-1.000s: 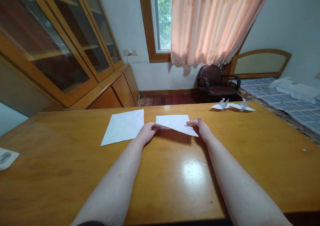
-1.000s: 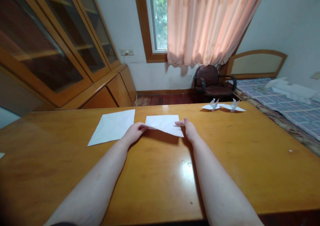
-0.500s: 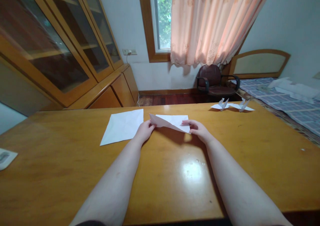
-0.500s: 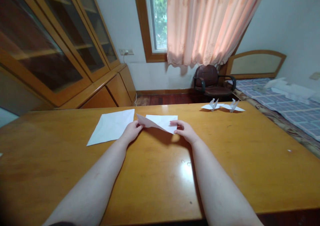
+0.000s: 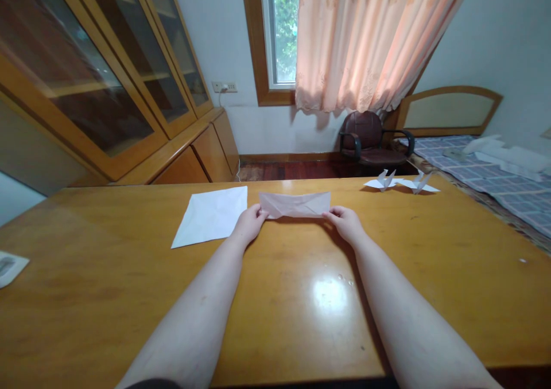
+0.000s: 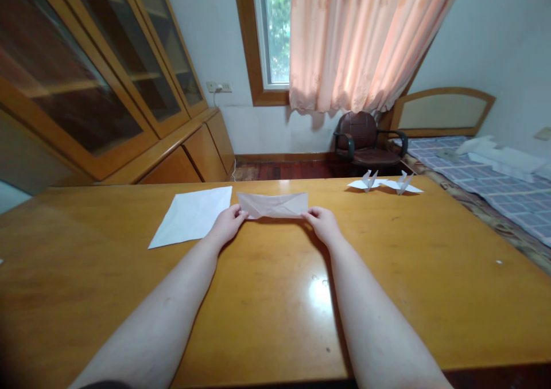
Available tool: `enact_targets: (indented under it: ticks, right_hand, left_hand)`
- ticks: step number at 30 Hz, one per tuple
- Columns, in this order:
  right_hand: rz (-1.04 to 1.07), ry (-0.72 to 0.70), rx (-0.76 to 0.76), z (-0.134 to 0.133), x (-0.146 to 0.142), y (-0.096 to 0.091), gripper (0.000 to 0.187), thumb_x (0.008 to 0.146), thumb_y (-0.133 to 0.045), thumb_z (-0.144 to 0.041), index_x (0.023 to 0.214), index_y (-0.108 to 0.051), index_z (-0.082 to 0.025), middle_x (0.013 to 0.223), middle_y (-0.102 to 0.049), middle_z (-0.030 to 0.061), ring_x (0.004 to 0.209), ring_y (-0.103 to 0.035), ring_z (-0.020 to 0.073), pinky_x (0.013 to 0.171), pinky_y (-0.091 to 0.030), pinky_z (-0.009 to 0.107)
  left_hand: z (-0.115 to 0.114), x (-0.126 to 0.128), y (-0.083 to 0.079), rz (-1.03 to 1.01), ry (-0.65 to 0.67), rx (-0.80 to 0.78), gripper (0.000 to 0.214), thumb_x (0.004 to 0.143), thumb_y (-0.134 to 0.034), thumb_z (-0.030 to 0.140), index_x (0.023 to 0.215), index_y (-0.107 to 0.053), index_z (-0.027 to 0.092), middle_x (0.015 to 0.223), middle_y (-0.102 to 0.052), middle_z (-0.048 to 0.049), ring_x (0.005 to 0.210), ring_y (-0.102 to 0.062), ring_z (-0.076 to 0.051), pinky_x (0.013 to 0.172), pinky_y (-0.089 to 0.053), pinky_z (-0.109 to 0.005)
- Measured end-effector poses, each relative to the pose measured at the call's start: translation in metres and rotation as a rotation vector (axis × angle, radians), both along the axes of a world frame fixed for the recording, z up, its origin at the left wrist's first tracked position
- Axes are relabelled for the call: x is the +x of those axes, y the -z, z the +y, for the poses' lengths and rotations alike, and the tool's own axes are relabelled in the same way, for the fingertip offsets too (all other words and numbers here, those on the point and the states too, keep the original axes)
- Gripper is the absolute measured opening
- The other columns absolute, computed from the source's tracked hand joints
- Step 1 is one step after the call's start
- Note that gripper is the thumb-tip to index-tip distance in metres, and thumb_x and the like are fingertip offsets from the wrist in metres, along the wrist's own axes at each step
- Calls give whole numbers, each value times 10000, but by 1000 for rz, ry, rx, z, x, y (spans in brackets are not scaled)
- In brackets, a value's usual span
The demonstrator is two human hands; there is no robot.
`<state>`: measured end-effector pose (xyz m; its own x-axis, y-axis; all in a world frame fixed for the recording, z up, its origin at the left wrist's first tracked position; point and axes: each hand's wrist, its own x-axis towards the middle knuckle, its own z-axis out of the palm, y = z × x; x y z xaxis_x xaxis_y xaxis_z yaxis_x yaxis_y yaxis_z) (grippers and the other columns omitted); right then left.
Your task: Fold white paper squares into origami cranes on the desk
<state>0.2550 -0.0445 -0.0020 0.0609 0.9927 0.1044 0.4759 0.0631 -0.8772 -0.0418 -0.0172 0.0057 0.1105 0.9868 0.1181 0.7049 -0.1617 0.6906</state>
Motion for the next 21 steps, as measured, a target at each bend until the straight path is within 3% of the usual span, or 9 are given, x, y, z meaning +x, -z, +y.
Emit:
enact_targets:
  ticks: [7, 13, 18, 21]
  right_hand:
    - [-237, 97, -29, 4, 2, 2, 279, 769, -506, -427, 648, -568, -183, 619, -587, 14, 610, -506, 161, 570, -318, 265]
    - [-302, 122, -33, 3, 2, -2, 276, 802, -486, -401, 668, -566, -173, 620, -577, 14, 600, -495, 150, 554, -292, 253]
    - [-416, 125, -111, 3, 0, -3, 223, 803, -541, -356, 699, -602, -168, 659, -604, 21, 634, -517, 146, 570, -302, 245]
    - [-423, 146, -134, 4, -1, 0, 164, 754, -619, -328, 779, -640, -168, 731, -637, 26, 669, -544, 143, 589, -327, 240]
  left_hand:
    - [-7, 10, -4, 57, 31, -51, 580, 794, -582, 322, 1329, -420, 165, 751, -655, -12, 754, -622, -192, 691, -430, -274]
    - [-5, 7, 1, 24, 45, -33, 732, 813, -564, 295, 1446, -223, 160, 741, -636, 14, 749, -608, -165, 714, -424, -263]
    - [-5, 4, 0, 153, 54, -69, 765, 770, -623, 310, 1436, -268, 182, 765, -654, 3, 753, -611, -172, 697, -429, -265]
    - [-8, 8, -1, 275, -2, -22, 805, 732, -664, 345, 1426, -296, 168, 926, -666, -59, 907, -606, -221, 816, -442, -316]
